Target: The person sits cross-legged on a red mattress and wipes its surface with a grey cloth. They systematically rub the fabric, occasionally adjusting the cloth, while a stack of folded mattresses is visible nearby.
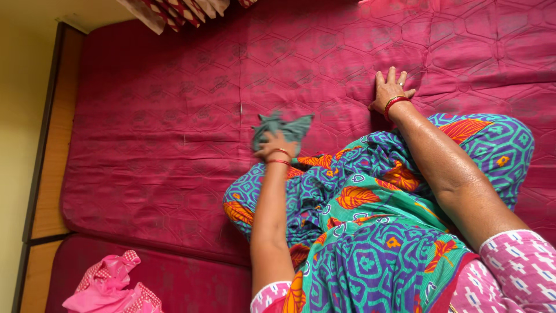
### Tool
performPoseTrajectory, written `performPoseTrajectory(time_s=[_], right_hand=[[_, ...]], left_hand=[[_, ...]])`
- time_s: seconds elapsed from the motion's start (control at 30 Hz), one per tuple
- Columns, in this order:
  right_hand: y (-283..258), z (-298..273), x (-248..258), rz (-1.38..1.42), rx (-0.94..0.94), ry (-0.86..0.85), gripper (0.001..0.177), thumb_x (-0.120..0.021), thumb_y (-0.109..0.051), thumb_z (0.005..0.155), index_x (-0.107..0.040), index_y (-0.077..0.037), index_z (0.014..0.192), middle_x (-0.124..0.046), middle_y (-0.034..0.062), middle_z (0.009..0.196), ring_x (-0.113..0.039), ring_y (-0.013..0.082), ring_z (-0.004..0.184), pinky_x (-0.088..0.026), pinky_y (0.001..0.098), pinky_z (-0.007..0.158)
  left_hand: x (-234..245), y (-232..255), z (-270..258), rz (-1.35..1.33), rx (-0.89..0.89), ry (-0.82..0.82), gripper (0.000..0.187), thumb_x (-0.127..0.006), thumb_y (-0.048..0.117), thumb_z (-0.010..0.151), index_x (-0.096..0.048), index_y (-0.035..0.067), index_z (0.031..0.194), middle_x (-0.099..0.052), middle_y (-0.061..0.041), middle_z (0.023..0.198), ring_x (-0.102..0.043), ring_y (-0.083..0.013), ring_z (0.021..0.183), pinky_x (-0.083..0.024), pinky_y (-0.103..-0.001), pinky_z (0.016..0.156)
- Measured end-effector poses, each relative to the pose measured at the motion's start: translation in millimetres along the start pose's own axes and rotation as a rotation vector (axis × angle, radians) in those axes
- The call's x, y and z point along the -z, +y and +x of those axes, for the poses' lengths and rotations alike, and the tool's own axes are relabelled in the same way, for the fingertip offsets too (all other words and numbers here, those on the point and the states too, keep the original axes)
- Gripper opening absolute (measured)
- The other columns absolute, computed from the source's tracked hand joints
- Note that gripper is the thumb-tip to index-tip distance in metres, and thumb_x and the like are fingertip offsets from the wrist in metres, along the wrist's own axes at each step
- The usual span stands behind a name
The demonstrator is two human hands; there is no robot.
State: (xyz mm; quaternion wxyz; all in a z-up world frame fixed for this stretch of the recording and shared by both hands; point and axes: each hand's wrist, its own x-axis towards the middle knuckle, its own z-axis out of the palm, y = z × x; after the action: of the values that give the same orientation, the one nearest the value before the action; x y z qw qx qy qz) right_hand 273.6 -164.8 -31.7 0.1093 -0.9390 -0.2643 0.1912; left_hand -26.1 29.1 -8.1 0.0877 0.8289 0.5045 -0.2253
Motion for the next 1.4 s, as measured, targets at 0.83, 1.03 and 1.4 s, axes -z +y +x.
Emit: performPoseTrajectory(time_s=[0.83,1.03,1.4], right_hand=[[-95.1,-103.6,-26.8,-0.017,1.063,-0.046,0.09,-0.078,-0.011,0.067,-0.043,-0.019,0.15,-0.029,0.0244,0.16,-0.045,0.0489,0.133,-0.049,0.0512,0.106],[-153.1,-116.4,-68.9,-0.484,1.037,-0.202,0.055,-0.054,-0.022,0.096,-0.044,-0.036,0.148,-0.028,0.0079,0.16,-0.054,0.0429,0.127,-0.061,0.0504,0.077],[-158.3,9.2,-59.9,-0.455,0.692,0.219,0.02,-0.059,-0.023,0.09,-0.075,-0.023,0.102,-0.052,0.0034,0.139,-0.062,0.0338,0.112,-0.059,0.047,0.073]], left_hand=[[41.4,-29.3,-29.5,-0.18,-0.441,0.35,0.068,-0.079,0.025,0.081,-0.049,0.021,0.142,-0.038,-0.016,0.155,-0.045,-0.0425,0.134,-0.043,-0.064,0.099],[26.4,-7.9,-3.4,-0.201,-0.305,0.101,0.066,-0.069,0.026,0.095,-0.039,0.015,0.153,-0.06,-0.019,0.139,-0.062,-0.0436,0.12,-0.049,-0.059,0.097],[45.8,-5.1,11.4,-0.354,-0.369,0.23,0.08,-0.075,0.029,0.087,-0.035,0.012,0.155,-0.059,-0.021,0.135,-0.065,-0.0428,0.112,-0.053,-0.054,0.092]])
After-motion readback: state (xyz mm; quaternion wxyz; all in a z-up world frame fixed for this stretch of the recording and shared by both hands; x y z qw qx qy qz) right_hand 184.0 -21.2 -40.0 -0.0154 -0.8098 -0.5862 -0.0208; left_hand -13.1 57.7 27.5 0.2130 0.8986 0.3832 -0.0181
